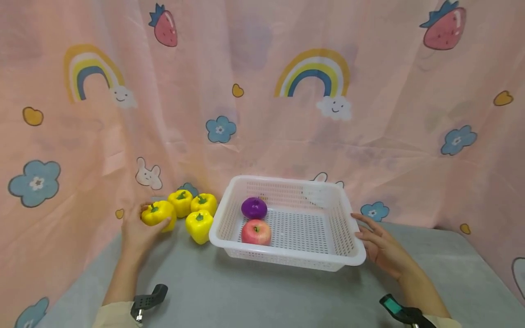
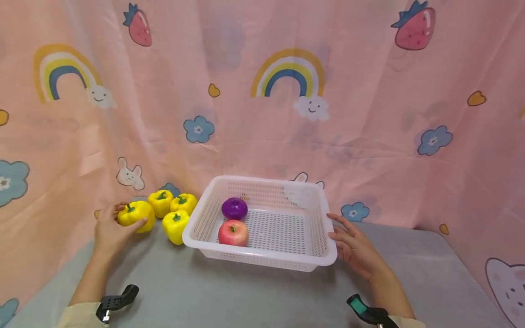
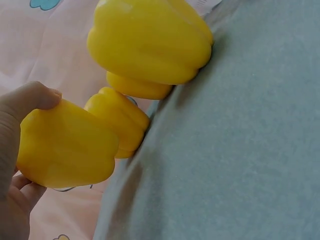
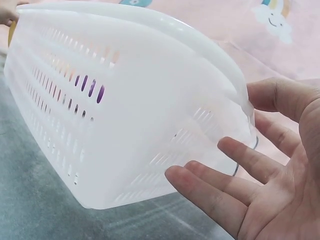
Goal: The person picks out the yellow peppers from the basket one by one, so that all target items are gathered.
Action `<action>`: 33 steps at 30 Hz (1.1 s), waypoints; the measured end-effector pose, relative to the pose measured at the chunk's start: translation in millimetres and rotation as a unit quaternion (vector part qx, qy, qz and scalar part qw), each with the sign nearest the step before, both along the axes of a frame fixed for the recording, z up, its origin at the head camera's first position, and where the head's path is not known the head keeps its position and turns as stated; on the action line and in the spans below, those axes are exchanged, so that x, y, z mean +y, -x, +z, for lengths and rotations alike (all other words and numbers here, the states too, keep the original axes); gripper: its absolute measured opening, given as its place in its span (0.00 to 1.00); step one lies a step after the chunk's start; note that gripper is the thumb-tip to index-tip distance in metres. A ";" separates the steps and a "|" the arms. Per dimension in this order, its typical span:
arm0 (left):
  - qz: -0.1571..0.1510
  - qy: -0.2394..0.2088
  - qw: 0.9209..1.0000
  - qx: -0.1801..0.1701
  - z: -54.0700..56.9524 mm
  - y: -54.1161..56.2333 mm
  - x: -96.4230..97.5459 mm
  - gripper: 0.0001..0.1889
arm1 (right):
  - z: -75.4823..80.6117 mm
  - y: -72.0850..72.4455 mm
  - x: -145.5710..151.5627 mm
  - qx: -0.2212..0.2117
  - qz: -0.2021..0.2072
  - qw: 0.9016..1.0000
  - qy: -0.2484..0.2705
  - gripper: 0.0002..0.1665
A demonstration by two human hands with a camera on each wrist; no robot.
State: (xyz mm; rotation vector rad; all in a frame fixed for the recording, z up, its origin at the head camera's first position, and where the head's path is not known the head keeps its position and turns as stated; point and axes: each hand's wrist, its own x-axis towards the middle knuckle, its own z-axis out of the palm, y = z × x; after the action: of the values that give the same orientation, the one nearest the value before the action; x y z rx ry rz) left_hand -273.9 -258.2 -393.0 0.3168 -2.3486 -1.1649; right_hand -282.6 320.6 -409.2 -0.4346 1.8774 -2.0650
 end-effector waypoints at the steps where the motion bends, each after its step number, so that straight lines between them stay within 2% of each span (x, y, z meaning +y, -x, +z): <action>1: -0.002 0.003 1.000 -0.002 -1.2 -0.1 -0.9 0.35 | -0.6 -0.1 -0.4 0.001 0.000 1.000 -0.001 0.30; 12: -0.032 0.023 0.998 -0.040 -9.9 -0.6 -9.3 0.36 | -1.9 1.2 -4.7 0.004 0.005 1.000 -0.006 0.29; 16: -0.049 0.049 0.996 -0.061 -15.8 1.5 -10.0 0.35 | -2.4 -2.3 -4.2 -0.002 -0.001 1.000 -0.011 0.28; 19: -0.056 0.050 0.994 -0.074 -17.9 2.3 -9.4 0.36 | -2.9 -5.4 -3.0 -0.010 -0.002 1.000 -0.007 0.28; 24: -0.068 0.044 0.993 -0.083 -15.5 4.4 -5.9 0.36 | 0.2 -8.2 1.9 -0.014 -0.004 1.000 -0.008 0.30; 33: -0.095 0.061 0.988 -0.108 -7.8 -0.8 -5.1 0.40 | -3.1 -6.5 10.7 -0.013 -0.003 1.000 -0.013 0.31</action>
State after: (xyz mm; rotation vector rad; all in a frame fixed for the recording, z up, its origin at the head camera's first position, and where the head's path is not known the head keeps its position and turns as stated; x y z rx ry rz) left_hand -273.1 -263.2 -400.8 0.1882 -2.6760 -1.1135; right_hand -276.1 331.4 -412.3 -0.3953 1.8907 -2.0373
